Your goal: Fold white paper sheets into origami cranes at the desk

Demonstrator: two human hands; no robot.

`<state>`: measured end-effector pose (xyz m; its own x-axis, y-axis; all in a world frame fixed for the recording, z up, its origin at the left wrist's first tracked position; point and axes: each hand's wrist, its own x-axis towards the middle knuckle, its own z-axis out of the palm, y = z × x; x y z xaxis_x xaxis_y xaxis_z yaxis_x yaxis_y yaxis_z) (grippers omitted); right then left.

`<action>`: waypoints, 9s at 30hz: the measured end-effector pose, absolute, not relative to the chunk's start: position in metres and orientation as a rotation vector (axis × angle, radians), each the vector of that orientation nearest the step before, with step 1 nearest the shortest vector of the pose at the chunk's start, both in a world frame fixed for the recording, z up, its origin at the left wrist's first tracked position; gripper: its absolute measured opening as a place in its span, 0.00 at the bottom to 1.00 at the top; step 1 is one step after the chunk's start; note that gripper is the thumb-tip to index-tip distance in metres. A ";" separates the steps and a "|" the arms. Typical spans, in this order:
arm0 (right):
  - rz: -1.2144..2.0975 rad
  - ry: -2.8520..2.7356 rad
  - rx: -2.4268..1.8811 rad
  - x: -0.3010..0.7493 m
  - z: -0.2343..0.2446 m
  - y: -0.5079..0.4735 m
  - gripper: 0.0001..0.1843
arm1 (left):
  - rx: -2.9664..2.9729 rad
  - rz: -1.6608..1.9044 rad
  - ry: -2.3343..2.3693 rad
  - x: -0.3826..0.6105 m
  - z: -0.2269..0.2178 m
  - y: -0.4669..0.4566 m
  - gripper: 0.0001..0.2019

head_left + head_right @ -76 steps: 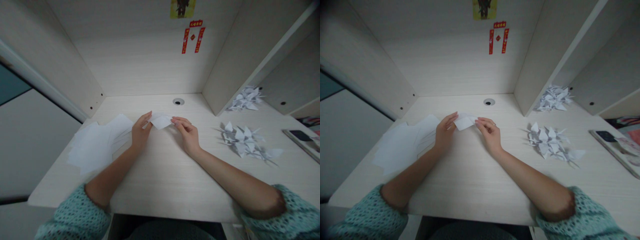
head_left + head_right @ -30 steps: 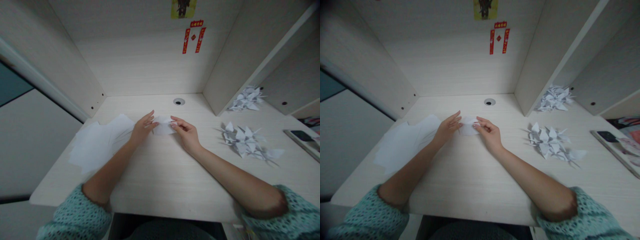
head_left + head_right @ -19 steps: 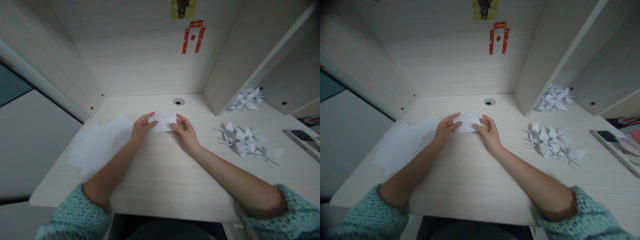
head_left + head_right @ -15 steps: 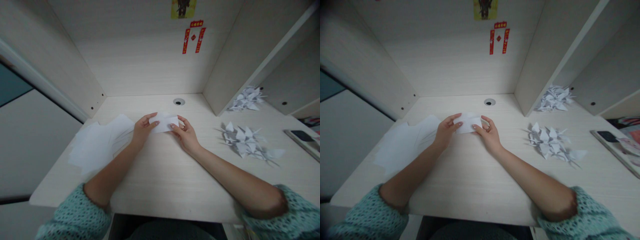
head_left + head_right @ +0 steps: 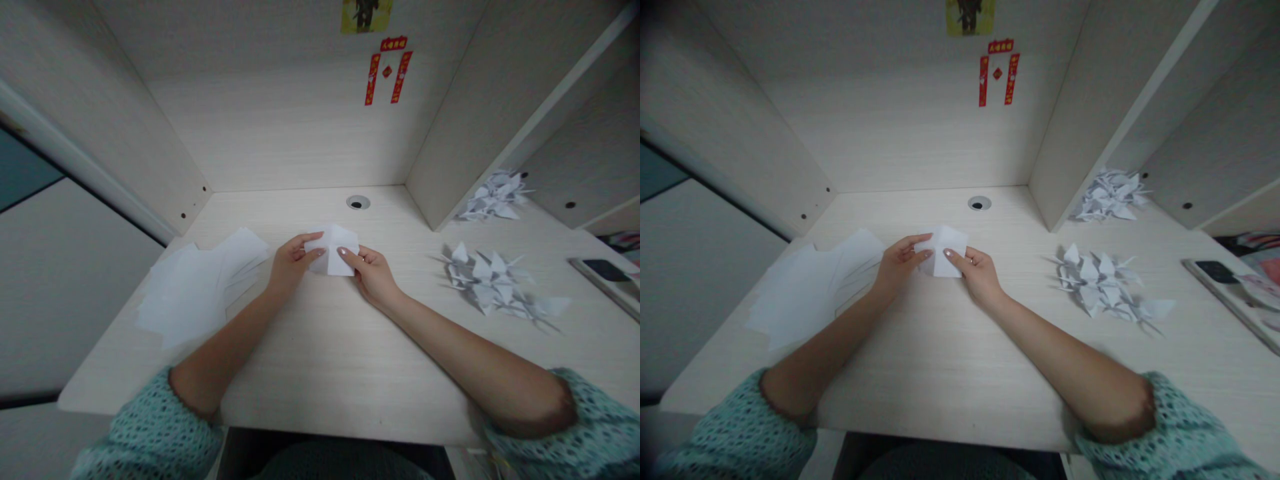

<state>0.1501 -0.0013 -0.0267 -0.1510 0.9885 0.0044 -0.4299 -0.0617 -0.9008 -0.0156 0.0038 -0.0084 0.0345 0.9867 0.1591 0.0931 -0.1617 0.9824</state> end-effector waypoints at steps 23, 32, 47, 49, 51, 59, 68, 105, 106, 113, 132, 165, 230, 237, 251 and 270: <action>1.577 -0.992 -0.791 0.149 -0.027 -0.004 0.16 | 1.278 1.271 1.238 -0.009 -0.006 -0.003 0.19; 1.541 -0.966 -0.820 0.148 -0.026 -0.004 0.17 | 1.779 1.220 1.337 -0.011 -0.002 -0.004 0.14; 1.532 -0.963 -0.784 0.150 -0.022 -0.003 0.18 | 1.779 1.179 1.309 -0.024 0.002 0.006 0.17; 1.547 -0.961 -0.784 0.150 -0.024 -0.003 0.18 | 1.768 1.193 1.338 -0.023 0.003 0.004 0.15; 1.550 -0.959 -0.791 0.149 -0.026 -0.003 0.17 | 1.738 1.217 1.341 -0.020 0.003 0.002 0.14; 1.525 -0.984 -0.810 0.149 -0.029 -0.003 0.15 | 1.723 1.345 1.433 -0.011 -0.006 -0.005 0.10; 1.451 -0.962 -0.841 0.148 -0.029 -0.004 0.15 | 1.924 1.142 1.355 -0.008 0.003 -0.009 0.14; 1.398 -1.100 -0.833 0.152 -0.029 -0.001 0.18 | 1.845 1.043 1.319 -0.013 0.001 -0.010 0.10; 1.396 -1.107 -0.828 0.152 -0.029 -0.001 0.18 | 1.834 1.049 1.324 -0.012 0.001 -0.011 0.10; 1.362 -1.124 -0.840 0.150 -0.031 -0.001 0.17 | 1.664 1.126 1.201 -0.008 0.006 -0.013 0.12; 1.197 -1.333 -0.875 0.155 -0.022 -0.007 0.15 | 1.270 1.230 1.123 -0.014 0.001 0.001 0.15; 0.882 -1.360 -1.088 0.154 -0.026 -0.006 0.19 | 1.408 1.004 1.206 -0.010 -0.004 -0.003 0.17; 1.075 -1.238 -1.129 0.155 -0.027 -0.004 0.17 | 1.612 0.977 1.303 -0.005 -0.001 -0.010 0.23; 1.118 -1.171 -1.093 0.153 -0.027 -0.004 0.18 | 1.589 0.848 1.232 -0.007 0.001 -0.009 0.18; 1.071 -1.241 -0.992 0.159 -0.036 0.003 0.19 | 1.446 0.725 1.219 -0.017 0.005 0.001 0.15; 0.815 -1.345 -1.182 0.156 -0.030 -0.002 0.19 | 1.421 0.709 1.204 -0.012 0.007 -0.005 0.15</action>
